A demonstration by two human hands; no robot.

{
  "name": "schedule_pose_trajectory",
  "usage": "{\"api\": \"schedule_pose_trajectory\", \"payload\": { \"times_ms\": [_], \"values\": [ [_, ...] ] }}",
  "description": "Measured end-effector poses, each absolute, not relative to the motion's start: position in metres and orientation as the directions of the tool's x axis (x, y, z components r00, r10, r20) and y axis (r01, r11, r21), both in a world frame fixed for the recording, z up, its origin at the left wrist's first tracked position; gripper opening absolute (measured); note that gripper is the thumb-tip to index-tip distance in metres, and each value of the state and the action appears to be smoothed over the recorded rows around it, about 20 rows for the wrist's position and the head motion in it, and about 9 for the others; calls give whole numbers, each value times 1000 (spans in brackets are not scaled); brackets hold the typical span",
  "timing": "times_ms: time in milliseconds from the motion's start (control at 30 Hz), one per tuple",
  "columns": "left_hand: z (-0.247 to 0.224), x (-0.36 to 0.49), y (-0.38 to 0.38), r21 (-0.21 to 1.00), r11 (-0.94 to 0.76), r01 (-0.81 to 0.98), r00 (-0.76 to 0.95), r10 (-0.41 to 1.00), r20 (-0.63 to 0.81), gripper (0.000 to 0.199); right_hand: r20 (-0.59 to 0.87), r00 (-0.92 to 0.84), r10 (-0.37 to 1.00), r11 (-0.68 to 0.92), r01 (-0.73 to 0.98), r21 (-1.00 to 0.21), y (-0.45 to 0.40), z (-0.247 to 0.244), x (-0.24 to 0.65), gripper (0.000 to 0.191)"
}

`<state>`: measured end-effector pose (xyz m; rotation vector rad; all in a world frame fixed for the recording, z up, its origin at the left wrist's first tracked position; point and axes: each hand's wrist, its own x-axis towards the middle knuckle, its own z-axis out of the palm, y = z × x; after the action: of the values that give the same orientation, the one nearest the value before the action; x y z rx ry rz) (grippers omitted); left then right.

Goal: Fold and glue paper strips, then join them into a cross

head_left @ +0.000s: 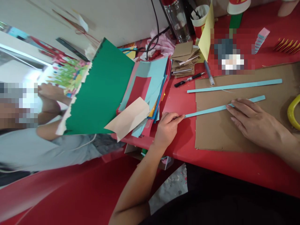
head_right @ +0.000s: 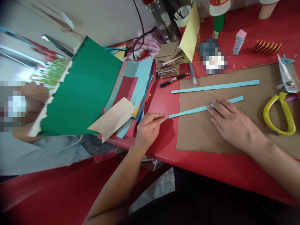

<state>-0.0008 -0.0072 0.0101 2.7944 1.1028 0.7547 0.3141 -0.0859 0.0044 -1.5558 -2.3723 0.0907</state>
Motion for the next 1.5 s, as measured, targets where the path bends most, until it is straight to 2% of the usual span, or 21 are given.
{"api": "schedule_pose_trajectory", "payload": {
  "times_ms": [133,333,567,767,900,1000,1067,1200,1267,1333,1433,1500],
  "values": [
    [7,1,-9,111,-763,637,647,608,460,31,230,-372,899,416,890,-185,-87,4,315,46],
    [8,2,-16,-112,-751,651,704,542,459,28,263,-380,887,424,896,-133,-88,5,315,44],
    [12,6,-17,-176,-762,624,736,496,460,22,290,-374,881,425,895,-137,-86,4,315,44],
    [12,7,-17,-106,-728,677,676,559,480,24,287,-384,878,435,889,-141,-86,4,316,45],
    [8,2,-11,50,-653,756,568,692,446,31,293,-384,875,438,887,-145,-86,5,315,45],
    [11,-1,-7,124,-667,734,576,710,406,28,287,-396,872,445,886,-128,-86,6,315,44],
    [14,-1,-8,75,-713,698,637,665,390,26,282,-404,870,450,885,-119,-85,7,315,43],
    [20,3,-17,-103,-735,671,707,591,388,25,304,-397,866,445,889,-106,-85,6,315,43],
    [22,7,-22,-137,-723,677,711,594,377,26,311,-392,866,442,890,-111,-85,5,315,44],
    [24,12,-23,-71,-702,709,676,646,355,24,311,-389,867,441,890,-116,-85,4,315,45],
    [26,21,-16,127,-608,784,550,775,311,15,301,-380,874,431,893,-125,-85,3,315,45],
    [26,27,-6,237,-516,823,463,851,246,19,294,-377,878,428,894,-133,-86,3,315,45]
  ]
}}
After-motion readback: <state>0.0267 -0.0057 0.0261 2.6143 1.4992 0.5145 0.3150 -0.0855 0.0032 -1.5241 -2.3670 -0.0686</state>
